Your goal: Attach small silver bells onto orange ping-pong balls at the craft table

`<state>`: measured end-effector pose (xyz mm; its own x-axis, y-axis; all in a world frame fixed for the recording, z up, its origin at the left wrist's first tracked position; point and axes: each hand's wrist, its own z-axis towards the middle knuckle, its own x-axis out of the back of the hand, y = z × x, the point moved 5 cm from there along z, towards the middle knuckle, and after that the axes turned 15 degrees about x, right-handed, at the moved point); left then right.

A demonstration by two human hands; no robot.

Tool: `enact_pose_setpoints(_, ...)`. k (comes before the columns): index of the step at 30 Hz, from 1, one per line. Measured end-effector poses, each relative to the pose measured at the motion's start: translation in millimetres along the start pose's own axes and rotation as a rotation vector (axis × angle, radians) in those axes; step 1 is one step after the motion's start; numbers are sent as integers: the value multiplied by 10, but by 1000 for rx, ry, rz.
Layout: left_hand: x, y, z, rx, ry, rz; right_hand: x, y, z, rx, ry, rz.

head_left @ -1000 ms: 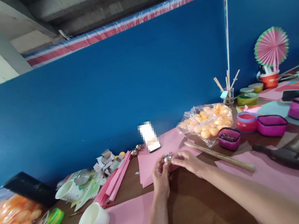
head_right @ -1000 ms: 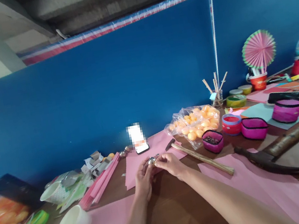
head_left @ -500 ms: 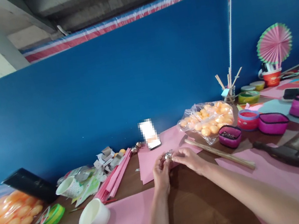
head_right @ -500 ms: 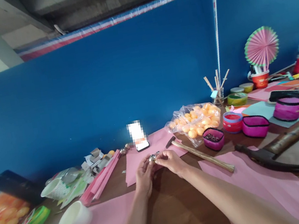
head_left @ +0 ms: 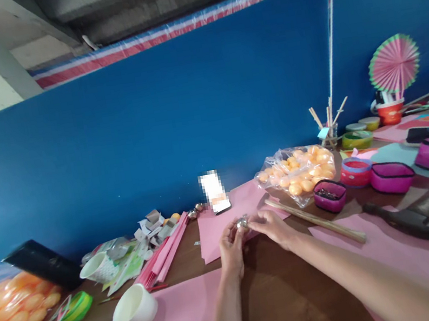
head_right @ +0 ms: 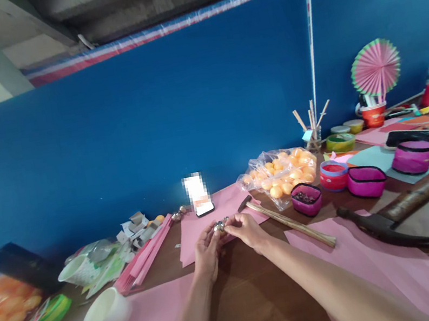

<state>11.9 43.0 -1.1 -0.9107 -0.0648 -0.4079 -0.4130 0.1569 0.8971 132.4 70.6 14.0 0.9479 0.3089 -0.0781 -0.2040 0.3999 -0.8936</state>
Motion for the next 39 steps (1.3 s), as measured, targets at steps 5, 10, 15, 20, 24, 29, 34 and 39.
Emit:
enact_pose_setpoints(5,0,-3,-7,13,-3,-27,-21,32,2,-16,13,52)
enact_pose_setpoints(10,-17,2,-12,5,-18,-33,-14,44,-5,8,23,28)
enact_pose_setpoints(15,-23,18,-20,-2,-24,-46,-99,-8,-27,74,-59,57)
enact_pose_setpoints(20,-5,14,-23,63,-9,-108,-37,-182,-26,203,-63,-291)
enact_pose_setpoints(24,63,-5,14,103,26,-238,248,-393,6,349,30,-1016)
enact_pose_setpoints(29,149,-5,61,100,35,-362,534,-247,54,-5,-112,-1516)
enact_pose_setpoints(34,182,15,51,84,51,-367,572,-107,80,-44,-155,-1578)
enact_pose_setpoints(39,164,45,38,60,37,-345,563,-154,90,40,-63,-1645)
